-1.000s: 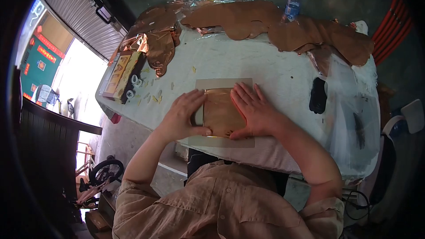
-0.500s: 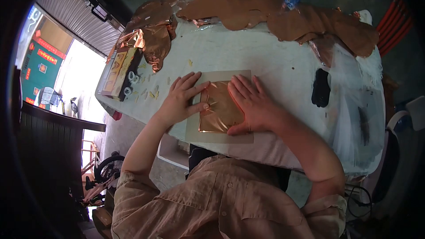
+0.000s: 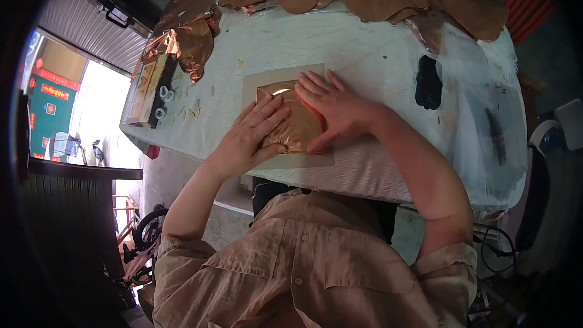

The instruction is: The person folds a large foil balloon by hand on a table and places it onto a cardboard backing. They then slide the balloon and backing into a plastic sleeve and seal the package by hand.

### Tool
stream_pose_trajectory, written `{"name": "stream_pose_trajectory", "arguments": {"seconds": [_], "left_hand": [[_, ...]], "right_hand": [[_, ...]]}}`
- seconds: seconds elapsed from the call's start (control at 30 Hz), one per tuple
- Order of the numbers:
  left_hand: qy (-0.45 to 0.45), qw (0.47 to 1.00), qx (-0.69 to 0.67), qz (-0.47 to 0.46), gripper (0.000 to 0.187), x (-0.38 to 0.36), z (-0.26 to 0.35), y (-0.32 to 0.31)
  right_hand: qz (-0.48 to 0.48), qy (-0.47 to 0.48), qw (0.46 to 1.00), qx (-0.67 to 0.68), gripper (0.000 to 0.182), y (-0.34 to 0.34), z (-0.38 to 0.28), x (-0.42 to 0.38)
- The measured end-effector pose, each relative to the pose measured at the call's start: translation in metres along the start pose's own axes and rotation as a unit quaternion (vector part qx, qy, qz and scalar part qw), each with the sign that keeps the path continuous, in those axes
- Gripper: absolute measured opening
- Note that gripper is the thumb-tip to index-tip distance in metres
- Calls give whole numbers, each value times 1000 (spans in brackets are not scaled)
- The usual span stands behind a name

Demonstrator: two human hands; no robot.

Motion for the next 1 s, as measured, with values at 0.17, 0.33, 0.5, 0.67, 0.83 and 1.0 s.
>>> {"name": "stream_pose_trajectory", "arguments": {"seconds": [0.17,0.33,0.5,0.67,0.83,1.0], "left_hand": [[1,1000,15,7,63,-1,1,0],[5,1000,0,1,67,0,1,1],[-10,996,17,89,56,-5,25,20],[-44,990,-47,125,35,-6,59,10],[-32,983,-34,177,29,3,75,5],[-72,980,36,183,27,3,86,-3]], "right_hand": [[-33,31,998,36,115,-3,3,-1],[-29,15,998,45,102,-6,4,0],[-12,10,1000,23,94,-6,5,-2],[-11,7,1000,2,83,-8,8,0],[1,-1,1000,8,74,-12,11,0],[4,2,1000,-3,73,-11,12,1]]}}
Point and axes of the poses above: each hand's wrist, its own x-axis towards the middle knuckle, its own y-axis out of the back of the hand, z = x × y, the point moved 10 cm from there along x, towards the middle knuckle, and after that the axes turned 13 degrees about y, right-handed, at the moved point
